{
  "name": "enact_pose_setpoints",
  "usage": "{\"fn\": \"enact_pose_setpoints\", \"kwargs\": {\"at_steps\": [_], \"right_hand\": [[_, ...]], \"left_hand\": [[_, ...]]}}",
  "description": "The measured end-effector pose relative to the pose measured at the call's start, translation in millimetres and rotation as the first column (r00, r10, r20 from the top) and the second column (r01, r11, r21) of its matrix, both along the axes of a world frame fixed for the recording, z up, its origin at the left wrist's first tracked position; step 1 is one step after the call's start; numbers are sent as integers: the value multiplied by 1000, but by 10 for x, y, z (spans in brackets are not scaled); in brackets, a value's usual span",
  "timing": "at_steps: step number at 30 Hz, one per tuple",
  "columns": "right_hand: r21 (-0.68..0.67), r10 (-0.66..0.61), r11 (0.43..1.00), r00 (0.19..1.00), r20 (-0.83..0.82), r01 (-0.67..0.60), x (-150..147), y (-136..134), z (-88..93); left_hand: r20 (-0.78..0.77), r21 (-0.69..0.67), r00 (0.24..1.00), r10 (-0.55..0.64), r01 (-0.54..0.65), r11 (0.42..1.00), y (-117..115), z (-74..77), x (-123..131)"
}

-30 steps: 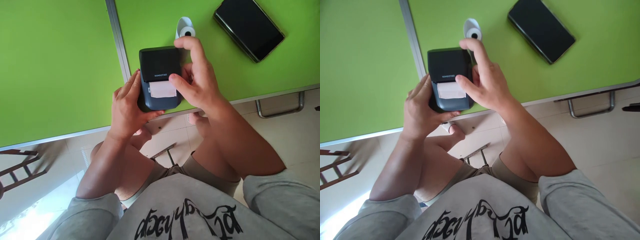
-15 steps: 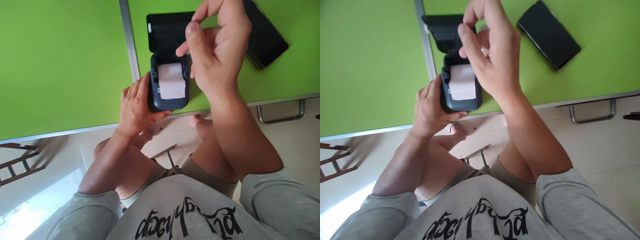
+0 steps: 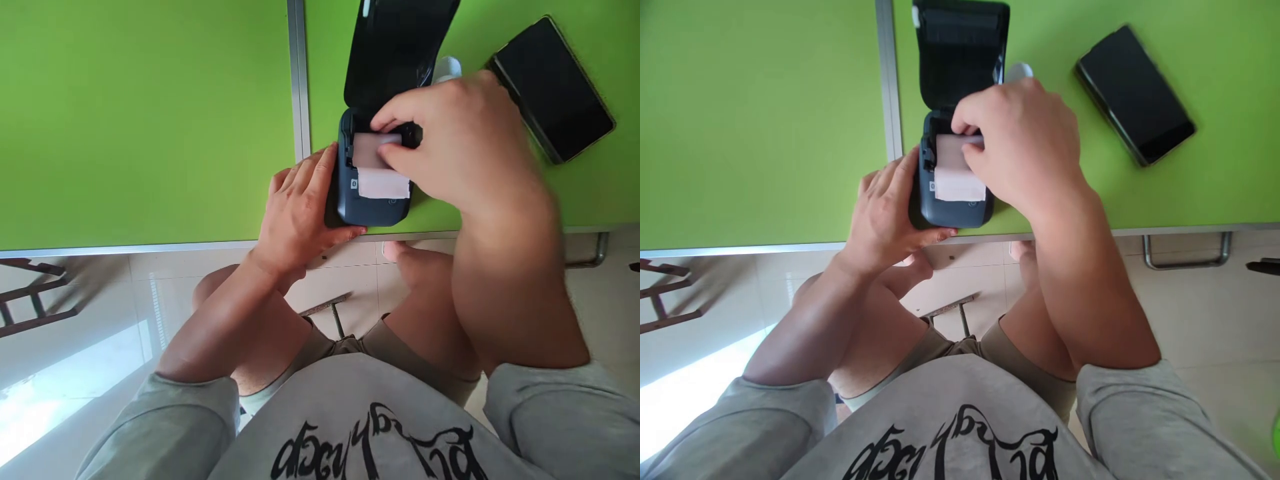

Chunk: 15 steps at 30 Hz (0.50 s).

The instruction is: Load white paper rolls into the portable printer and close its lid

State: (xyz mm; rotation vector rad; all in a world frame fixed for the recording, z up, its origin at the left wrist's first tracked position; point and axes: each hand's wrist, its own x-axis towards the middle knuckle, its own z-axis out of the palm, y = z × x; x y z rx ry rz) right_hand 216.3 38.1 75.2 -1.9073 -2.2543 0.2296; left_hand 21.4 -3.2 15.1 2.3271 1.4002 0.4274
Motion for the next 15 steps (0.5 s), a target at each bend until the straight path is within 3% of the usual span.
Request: {"fn": "enact_pose_setpoints", "kwargs": {"at_steps": [4, 7, 12, 15], "right_hand": [[-201, 18, 980, 998, 57, -6, -22, 57, 82], [-215, 84, 974, 996, 24, -77, 27, 137, 83], [-165, 143, 969, 960, -240, -185, 165, 135, 114], [-83, 133, 976, 855, -501, -200, 291, 56, 108]], "left_hand": [[3, 2, 1000, -2, 2, 1000, -1, 11, -5], [-6, 2, 1000, -1, 1, 1000, -3, 17, -1], [-24, -18, 1000, -5, 5, 1000, -7, 26, 15], [-31, -25, 999, -8, 7, 1000, -7, 24, 21]]}}
